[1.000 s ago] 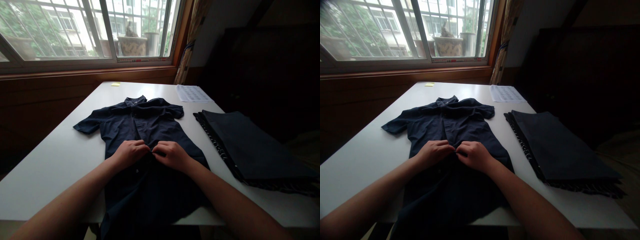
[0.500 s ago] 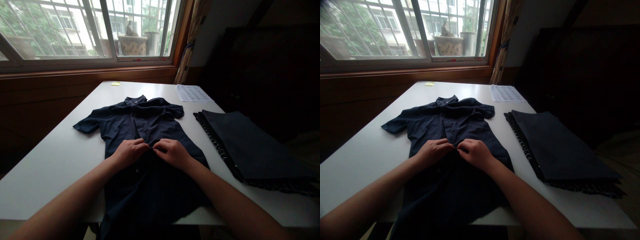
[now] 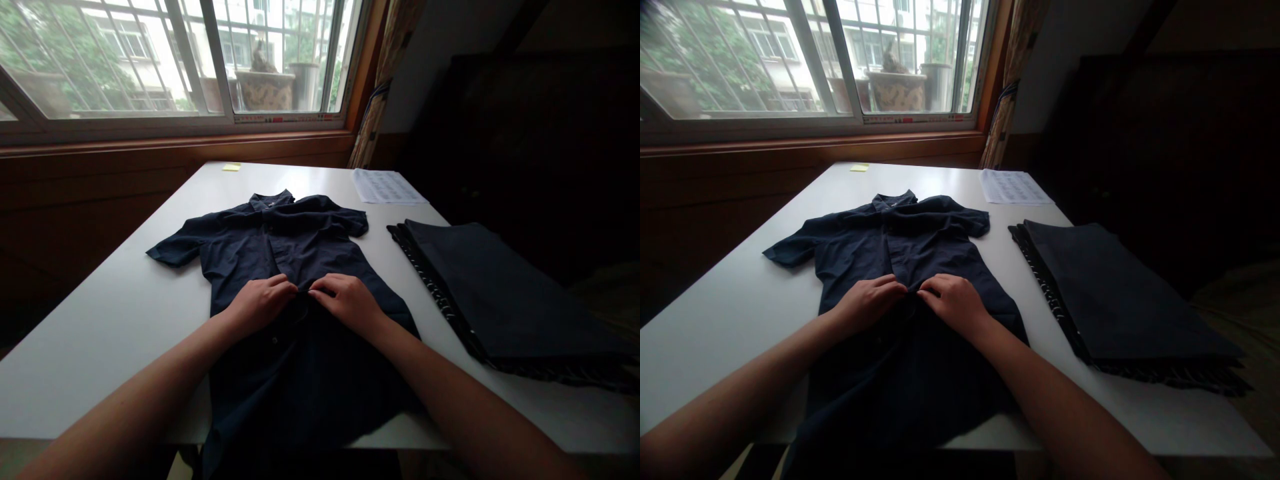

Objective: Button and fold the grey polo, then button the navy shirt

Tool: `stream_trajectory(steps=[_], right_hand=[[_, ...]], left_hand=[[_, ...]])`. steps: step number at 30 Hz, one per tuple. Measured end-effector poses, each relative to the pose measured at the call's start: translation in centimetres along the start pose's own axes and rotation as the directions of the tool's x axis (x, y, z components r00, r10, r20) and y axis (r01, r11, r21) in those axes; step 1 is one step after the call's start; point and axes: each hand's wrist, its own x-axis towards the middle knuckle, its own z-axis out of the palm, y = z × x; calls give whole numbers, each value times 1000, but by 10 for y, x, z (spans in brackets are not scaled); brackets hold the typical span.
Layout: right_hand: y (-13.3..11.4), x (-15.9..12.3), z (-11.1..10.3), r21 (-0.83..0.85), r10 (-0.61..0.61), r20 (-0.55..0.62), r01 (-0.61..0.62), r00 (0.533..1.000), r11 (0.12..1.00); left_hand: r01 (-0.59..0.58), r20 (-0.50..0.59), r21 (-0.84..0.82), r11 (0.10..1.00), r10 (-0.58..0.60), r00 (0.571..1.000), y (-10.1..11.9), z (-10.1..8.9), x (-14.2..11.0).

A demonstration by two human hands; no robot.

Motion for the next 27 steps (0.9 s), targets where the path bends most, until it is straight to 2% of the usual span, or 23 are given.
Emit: stream_trajectory(steps=[18, 27], right_hand=[[8, 4, -6, 70, 0, -30, 2, 1000, 998], [16, 3, -16, 99, 80, -61, -74, 995, 992]], left_hand=[[13, -59, -53, 999, -16, 998, -2, 3, -1], [41, -70, -87, 995, -47, 996, -5, 2, -1]])
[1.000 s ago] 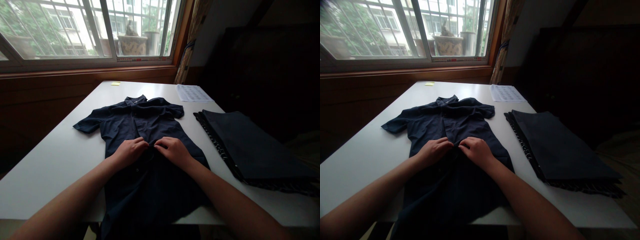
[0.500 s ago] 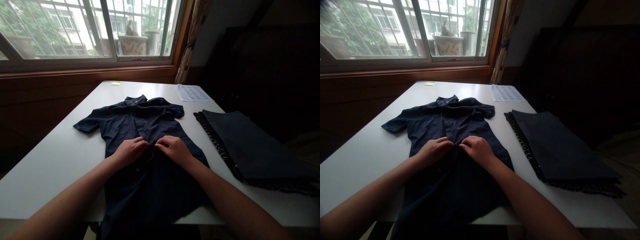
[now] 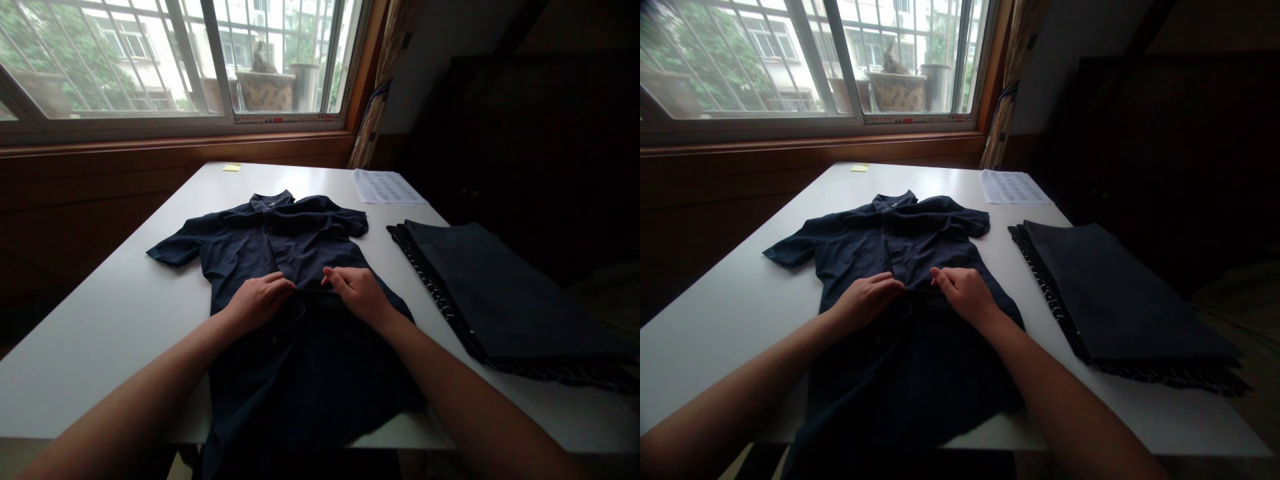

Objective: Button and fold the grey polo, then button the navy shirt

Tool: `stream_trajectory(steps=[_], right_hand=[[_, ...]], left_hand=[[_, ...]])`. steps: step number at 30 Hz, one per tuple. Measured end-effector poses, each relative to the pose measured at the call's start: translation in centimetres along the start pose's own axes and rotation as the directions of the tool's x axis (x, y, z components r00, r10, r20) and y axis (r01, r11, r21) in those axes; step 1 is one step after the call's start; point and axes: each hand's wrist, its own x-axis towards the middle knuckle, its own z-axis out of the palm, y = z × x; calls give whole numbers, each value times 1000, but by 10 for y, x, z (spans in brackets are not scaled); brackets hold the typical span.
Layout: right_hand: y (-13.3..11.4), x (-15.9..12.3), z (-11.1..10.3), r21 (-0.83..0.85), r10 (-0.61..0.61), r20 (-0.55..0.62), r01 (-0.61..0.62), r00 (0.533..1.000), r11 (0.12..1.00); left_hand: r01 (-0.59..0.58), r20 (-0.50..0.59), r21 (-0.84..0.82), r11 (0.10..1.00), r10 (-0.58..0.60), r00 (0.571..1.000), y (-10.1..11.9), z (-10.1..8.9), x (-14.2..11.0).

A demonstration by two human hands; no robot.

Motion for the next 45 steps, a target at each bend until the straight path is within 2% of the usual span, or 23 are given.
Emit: stream_trajectory(steps=[10, 13, 16, 21, 25, 31, 33, 36, 40, 42, 45], right_hand=[[4, 0, 0, 81, 90, 47, -94, 995, 992], [4, 0, -1, 77, 66, 68, -71, 996, 994], [1, 0, -2, 83, -6, 140, -5, 990, 997], [-6, 0, -3, 112, -136, 280, 108, 950, 988], [-7, -1, -4, 143, -165, 343, 122, 925, 982], [-1, -1, -4, 174, -133, 355, 74, 926, 982], [0, 0, -5, 188, -111, 358, 45, 927, 981], [1, 1, -7, 203, -75, 363, 0, 929, 979], [5, 2, -9, 238, -41, 368, -52, 929, 970], [7, 2, -9, 251, -31, 371, -68, 928, 966], [9, 3, -8, 252, -17, 380, -86, 925, 964]], left_hand=[[113, -64, -41, 993, -115, 991, -11, -3, -2], [137, -78, -65, 988, -142, 987, -13, -2, -2], [146, -73, -96, 985, -153, 986, -13, -2, -2], [153, -59, -133, 979, -162, 985, -12, -3, -1], [154, -59, -144, 977, -164, 985, -13, -2, -1], [186, -57, -252, 950, -206, 977, -12, -8, -1], [208, -12, -320, 925, -223, 975, -10, -18, -1], [198, 169, -414, 888, -138, 976, -6, -37, -1], [205, 426, -500, 841, 33, 904, -1, -54, -2], [221, 478, -528, 820, 72, 875, 1, -55, -3], [203, 480, -545, 813, 105, 871, 6, -52, -3]])
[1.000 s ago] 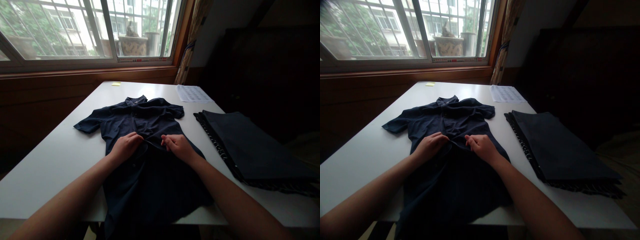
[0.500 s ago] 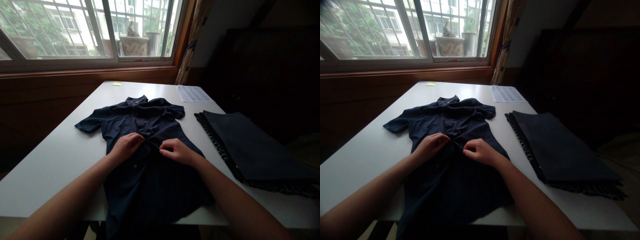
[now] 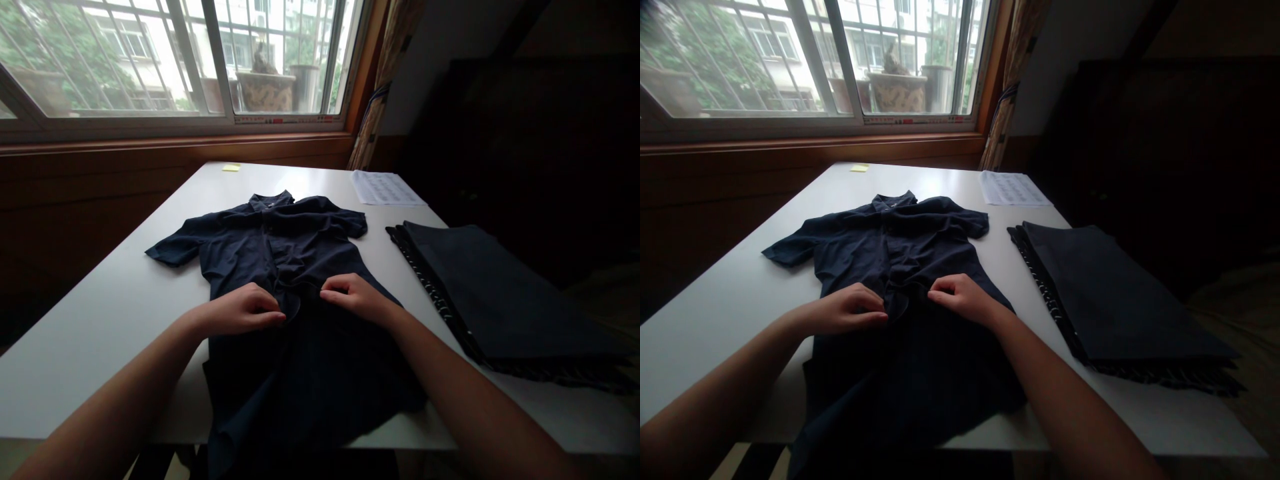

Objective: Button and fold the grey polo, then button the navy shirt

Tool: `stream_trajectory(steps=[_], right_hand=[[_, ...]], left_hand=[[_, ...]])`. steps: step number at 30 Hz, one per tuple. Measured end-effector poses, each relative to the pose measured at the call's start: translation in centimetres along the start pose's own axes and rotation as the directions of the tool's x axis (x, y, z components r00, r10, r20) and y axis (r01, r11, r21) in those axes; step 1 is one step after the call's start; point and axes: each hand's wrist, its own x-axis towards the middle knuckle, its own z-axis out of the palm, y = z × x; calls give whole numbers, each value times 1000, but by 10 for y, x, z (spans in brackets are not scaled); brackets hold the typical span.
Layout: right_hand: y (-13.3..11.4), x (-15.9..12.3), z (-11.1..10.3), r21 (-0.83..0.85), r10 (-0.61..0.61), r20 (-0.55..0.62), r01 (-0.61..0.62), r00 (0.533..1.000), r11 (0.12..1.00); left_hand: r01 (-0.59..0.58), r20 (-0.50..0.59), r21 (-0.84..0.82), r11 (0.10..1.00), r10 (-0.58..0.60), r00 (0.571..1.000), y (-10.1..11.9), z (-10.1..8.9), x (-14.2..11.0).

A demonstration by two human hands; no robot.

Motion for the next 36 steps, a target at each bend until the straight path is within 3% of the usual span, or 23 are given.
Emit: stream_trajectory(steps=[8, 14, 18, 24, 28, 36], right_hand=[[2, 2, 2, 13, 58, 15, -58, 998, 998], [3, 2, 3, 14, 51, 18, -51, 999, 999], [4, 2, 4, -11, 39, 18, -38, 999, 999], [4, 2, 4, -32, 33, 21, -33, 999, 999], [4, 2, 4, -35, 30, 20, -30, 999, 999], [5, 3, 4, -19, 31, 19, -31, 999, 999]], left_hand=[[-91, 152, -268, 959, 135, 979, 10, 14, 5], [-116, 164, -288, 951, 168, 972, 8, 21, 9], [-204, 164, -275, 940, 255, 953, 11, 26, 11], [-277, 68, 23, 961, 275, 959, 17, 39, 12], [-312, 1, 284, 907, 325, 946, 14, 48, 14], [-273, -41, 525, 806, 344, 938, 7, 51, 21]])
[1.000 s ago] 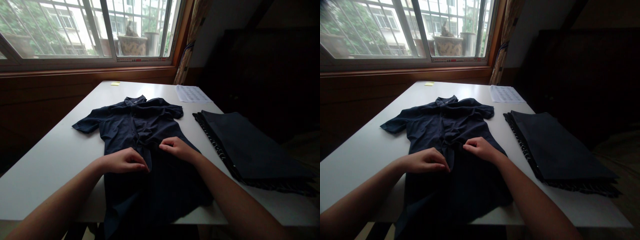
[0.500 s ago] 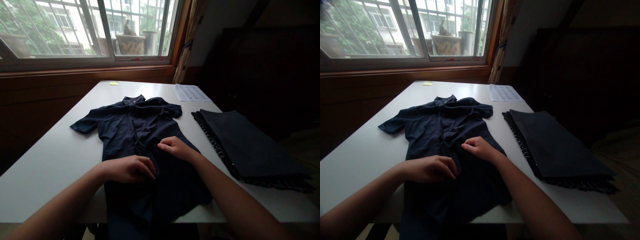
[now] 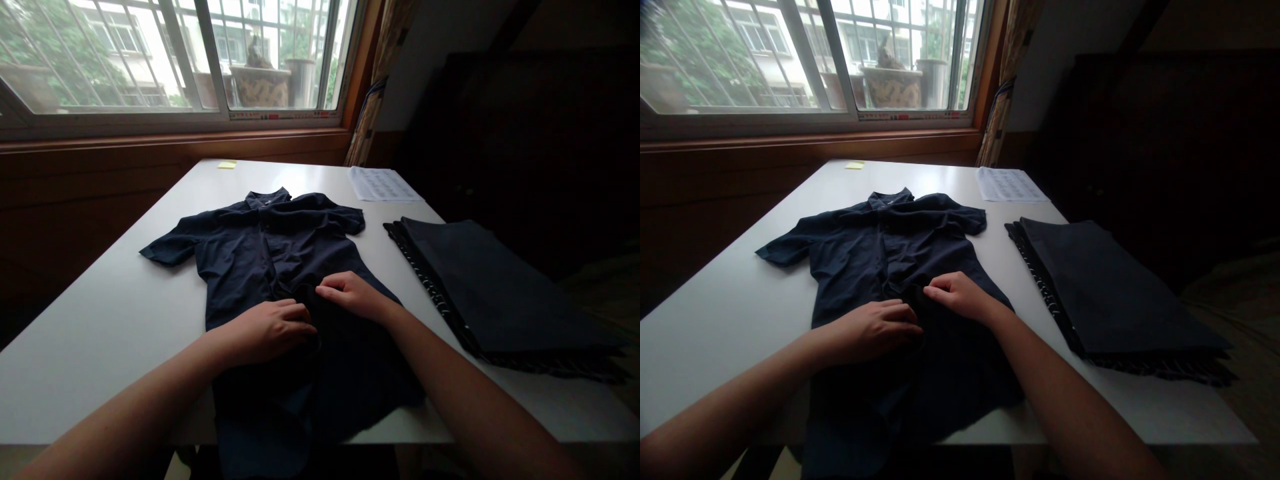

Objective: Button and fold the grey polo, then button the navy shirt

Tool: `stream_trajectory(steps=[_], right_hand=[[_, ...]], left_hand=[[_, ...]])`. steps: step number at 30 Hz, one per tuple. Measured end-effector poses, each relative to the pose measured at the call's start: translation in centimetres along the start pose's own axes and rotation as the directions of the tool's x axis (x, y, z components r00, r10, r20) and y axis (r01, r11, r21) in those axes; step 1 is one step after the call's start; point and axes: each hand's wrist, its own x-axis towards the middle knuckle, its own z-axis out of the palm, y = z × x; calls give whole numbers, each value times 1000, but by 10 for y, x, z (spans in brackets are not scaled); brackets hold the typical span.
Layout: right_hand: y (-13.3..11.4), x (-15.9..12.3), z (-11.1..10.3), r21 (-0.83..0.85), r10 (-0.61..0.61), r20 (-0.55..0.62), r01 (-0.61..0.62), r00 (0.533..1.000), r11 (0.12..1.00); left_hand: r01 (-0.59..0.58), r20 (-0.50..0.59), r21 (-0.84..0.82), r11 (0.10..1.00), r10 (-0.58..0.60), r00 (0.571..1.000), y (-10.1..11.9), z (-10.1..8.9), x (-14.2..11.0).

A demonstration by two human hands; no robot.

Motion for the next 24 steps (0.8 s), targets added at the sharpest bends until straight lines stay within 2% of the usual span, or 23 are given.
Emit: stream_trajectory(steps=[4, 6, 12, 18, 24], right_hand=[[0, 0, 0, -18, -5, -4, 5, 1000, 1000], [-1, 0, 0, -21, -7, -4, 7, 1000, 1000], [-3, 0, 0, -16, -11, -5, 11, 1000, 1000], [-4, -1, 0, -12, -15, -4, 15, 1000, 1000], [-4, 0, -1, -16, -7, 4, 8, 1000, 1000]], left_hand=[[-59, 25, 117, 991, 57, 998, 4, 1, 2], [-77, 29, 123, 989, 74, 997, 7, 0, 3], [-127, 60, -35, 991, 129, 990, 14, -8, 3], [-132, 56, -124, 983, 140, 989, 14, -13, 3], [-77, 58, -148, 986, 86, 995, 9, -12, 0]])
